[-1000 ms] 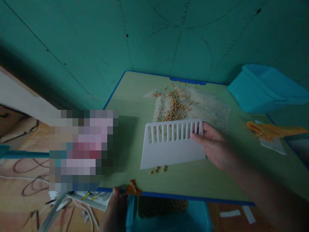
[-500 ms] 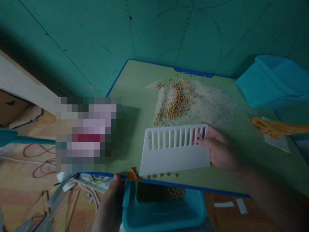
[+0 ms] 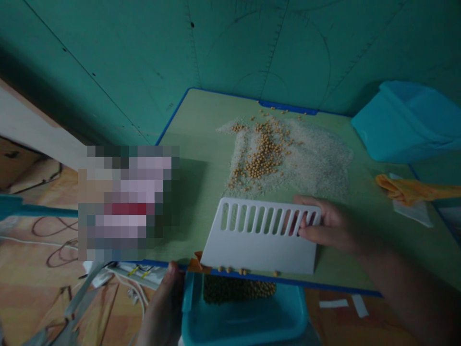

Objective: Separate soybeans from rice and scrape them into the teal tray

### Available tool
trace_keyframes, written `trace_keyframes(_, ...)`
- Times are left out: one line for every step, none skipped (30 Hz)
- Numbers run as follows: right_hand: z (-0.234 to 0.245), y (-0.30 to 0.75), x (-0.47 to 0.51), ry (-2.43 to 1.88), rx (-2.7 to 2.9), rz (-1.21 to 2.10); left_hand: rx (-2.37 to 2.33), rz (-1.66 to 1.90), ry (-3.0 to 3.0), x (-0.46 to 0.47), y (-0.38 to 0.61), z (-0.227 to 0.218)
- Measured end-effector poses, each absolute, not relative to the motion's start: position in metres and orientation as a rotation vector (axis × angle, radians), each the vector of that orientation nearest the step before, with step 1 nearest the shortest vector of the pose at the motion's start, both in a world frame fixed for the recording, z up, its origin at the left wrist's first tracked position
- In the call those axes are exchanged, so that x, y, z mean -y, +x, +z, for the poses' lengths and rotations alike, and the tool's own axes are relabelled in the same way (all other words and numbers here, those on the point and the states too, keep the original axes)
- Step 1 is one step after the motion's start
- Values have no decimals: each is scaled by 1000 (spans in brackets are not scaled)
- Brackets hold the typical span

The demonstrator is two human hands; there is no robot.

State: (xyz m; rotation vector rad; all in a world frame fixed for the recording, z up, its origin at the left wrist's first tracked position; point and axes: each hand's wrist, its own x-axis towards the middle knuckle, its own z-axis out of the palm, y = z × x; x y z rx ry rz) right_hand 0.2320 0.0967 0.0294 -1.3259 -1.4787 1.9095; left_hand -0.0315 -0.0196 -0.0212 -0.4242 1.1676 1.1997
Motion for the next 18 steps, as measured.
trace_keyframes(31, 235, -97, -1364, 1494, 1901, -1174, 1193, -398, 20, -32, -22)
trace_keyframes(31, 239, -97, -1397, 1520, 1882, -1194, 1202, -350, 21, -33, -22)
trace_keyframes(31, 242, -98, -1419, 1559, 1858, -1209, 1208, -293, 22, -34, -23)
trace_keyframes(32, 244, -98, -1427, 1606, 1835, -1206, 1204, -241, 23, -36, -24)
trace_keyframes(32, 246, -99, -1419, 1659, 1822, -1188, 1201, -208, 24, -37, -25)
trace_keyframes(32, 247, -100, -1406, 1710, 1815, -1169, 1193, -192, 24, -37, -26)
trace_keyframes(33, 247, -101, -1392, 1753, 1810, -1158, 1191, -189, 24, -38, -27)
trace_keyframes(34, 246, -102, -1385, 1794, 1809, -1161, 1196, -204, 24, -37, -27)
trace_keyframes(35, 245, -103, -1384, 1836, 1815, -1169, 1209, -229, 23, -37, -26)
trace_keyframes(37, 244, -103, -1384, 1876, 1819, -1187, 1229, -268, 23, -36, -25)
trace_keyframes(39, 243, -103, -1384, 1912, 1815, -1205, 1240, -312, 22, -35, -25)
trace_keyframes(42, 242, -103, -1387, 1941, 1805, -1215, 1245, -349, 21, -34, -24)
trace_keyframes(44, 241, -103, -1392, 1965, 1798, -1224, 1253, -373, 20, -33, -23)
trace_keyframes(45, 241, -103, -1399, 1984, 1793, -1232, 1250, -370, 20, -32, -22)
trace_keyframes(46, 241, -102, -1405, 2000, 1790, -1238, 1251, -345, 20, -32, -22)
trace_keyframes(47, 241, -102, -1409, 2013, 1790, -1240, 1252, -314, 20, -33, -23)
trace_keyframes(47, 242, -101, -1407, 2020, 1786, -1234, 1256, -281, 21, -33, -23)
trace_keyframes(45, 242, -101, -1396, 2017, 1767, -1228, 1254, -253, 21, -34, -24)
